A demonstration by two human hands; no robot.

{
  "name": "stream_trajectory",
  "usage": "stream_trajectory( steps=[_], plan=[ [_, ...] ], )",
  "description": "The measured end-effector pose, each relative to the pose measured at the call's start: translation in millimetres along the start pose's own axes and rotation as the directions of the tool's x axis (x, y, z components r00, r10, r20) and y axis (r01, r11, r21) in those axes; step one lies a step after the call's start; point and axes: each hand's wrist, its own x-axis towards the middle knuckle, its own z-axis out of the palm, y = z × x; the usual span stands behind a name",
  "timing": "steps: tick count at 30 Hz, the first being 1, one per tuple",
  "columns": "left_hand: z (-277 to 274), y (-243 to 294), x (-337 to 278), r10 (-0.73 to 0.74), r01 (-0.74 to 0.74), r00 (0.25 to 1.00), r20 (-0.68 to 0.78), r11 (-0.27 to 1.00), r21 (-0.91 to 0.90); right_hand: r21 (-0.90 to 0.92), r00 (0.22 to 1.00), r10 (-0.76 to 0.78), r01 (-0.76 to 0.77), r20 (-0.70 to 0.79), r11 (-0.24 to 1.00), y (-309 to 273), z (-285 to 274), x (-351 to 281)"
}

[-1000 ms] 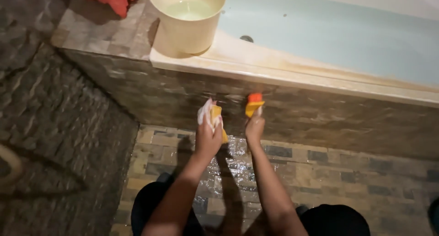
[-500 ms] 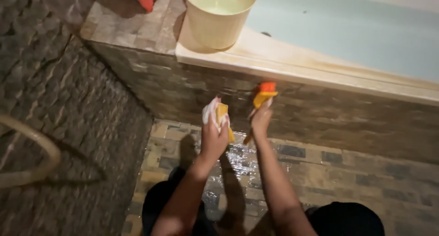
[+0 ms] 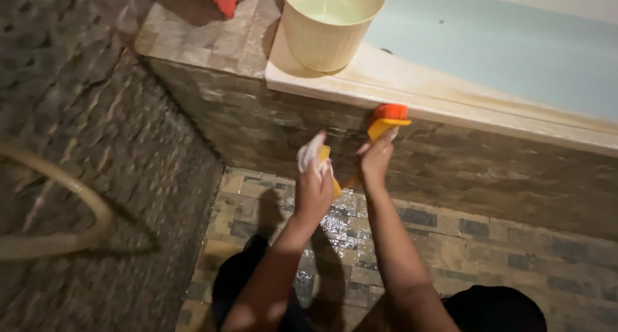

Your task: The person scrubs a tiled wall area adjacent to a bathtub using a handheld brush and a sponge. They apply cleaning foam to the surface, scrub the tiles and grout, and rinse the area by pouring water from a small bucket.

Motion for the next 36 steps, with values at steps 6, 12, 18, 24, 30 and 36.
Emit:
stream_trajectory(
  steps=[6, 12, 18, 24, 30, 36],
  plan=[
    [-5.9, 8.6, 4.8, 0.025, -0.025, 1.0, 0.014, 1.0, 0.015, -0.279, 0.996, 0.082, -0.086, -0.027, 0.956, 58.1, -18.5, -49.2],
    [-7.5, 16.0, -1.3, -0.056, 0.059, 0.998, 0.038, 0.996, -0.067, -0.19, 0.993, -0.096, 0.082, -0.064, 0.978, 20.5, -26.3, 9.7],
    [-1.6, 13.3, -4.5, -0.054, 0.054, 0.998, 0.011, 0.997, 0.048, -0.306, 0.98, 0.19, -0.201, -0.066, 0.93, 44.3, -46.8, -25.1],
    [20.1, 9.5, -13.8, -0.234, 0.187, 0.954, 0.189, 0.954, 0.235, -0.306, 0.786, 0.614, -0.569, 0.071, 0.763, 66.1, -141.9, -79.4],
    [80.2, -8.3, -6.1, 0.231, -0.254, 0.967, 0.11, 0.913, 0.319, -0.069, 0.66, 0.691, -0.707, 0.295, 0.704, 58.3, -212.7, -126.3],
    [140.2, -48.8, 33.1, 0.041, -0.22, 0.965, 0.259, 0.665, 0.714, -0.022, 0.492, 0.748, -0.83, 0.445, 0.558, 51.1, -235.0, -204.8]
  ],
)
